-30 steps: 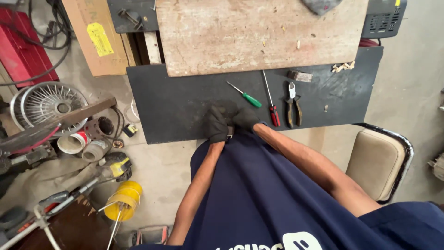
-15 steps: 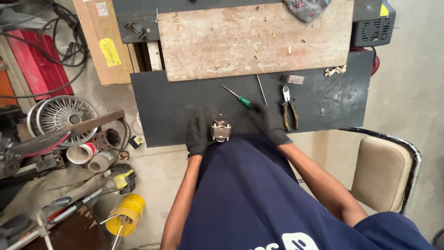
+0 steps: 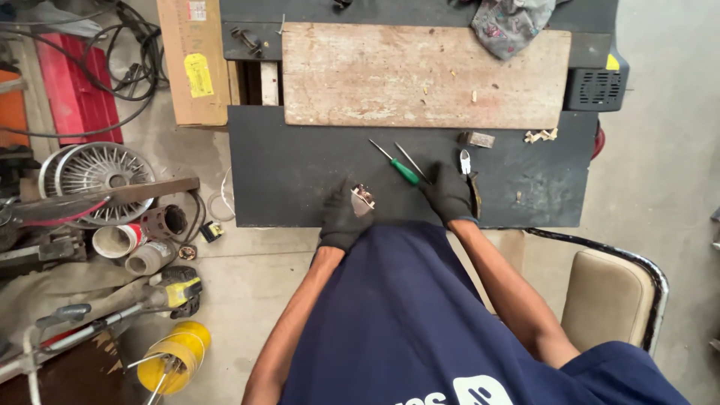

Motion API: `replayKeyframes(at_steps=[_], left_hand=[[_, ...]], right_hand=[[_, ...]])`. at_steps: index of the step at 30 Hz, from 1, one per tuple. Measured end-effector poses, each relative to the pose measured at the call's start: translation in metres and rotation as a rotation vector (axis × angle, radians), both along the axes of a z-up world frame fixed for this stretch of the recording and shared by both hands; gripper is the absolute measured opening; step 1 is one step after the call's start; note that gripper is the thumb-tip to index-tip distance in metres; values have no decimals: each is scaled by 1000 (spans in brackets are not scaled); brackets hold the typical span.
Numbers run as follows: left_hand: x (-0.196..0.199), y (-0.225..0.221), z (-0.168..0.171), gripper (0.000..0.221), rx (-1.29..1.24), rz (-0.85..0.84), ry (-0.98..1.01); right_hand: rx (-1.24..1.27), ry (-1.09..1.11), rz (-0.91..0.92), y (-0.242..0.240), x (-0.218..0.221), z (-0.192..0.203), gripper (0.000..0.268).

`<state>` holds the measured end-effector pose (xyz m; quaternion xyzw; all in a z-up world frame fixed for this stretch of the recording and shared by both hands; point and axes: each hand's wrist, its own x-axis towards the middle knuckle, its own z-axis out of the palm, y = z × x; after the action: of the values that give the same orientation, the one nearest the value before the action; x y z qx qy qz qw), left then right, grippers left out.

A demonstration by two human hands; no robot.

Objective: Repairing a motor stator by manipulating wires and components with pliers and a screwdriver

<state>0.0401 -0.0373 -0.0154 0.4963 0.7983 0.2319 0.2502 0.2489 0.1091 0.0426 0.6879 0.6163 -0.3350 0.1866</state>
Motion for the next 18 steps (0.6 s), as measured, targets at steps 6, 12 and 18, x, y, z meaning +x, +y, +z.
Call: replayKeyframes(at_steps=[6, 12, 18], left_hand=[[-16, -10, -33, 80, 165, -186, 394], [-47, 12, 8, 62, -494, 273, -414], [-32, 31, -30, 53, -334, 400, -330]], right_hand=[[83, -11, 157, -24, 32, -28, 41], [117, 268, -77, -37, 59, -11, 42], [-229, 250, -30, -77, 37, 85, 52]])
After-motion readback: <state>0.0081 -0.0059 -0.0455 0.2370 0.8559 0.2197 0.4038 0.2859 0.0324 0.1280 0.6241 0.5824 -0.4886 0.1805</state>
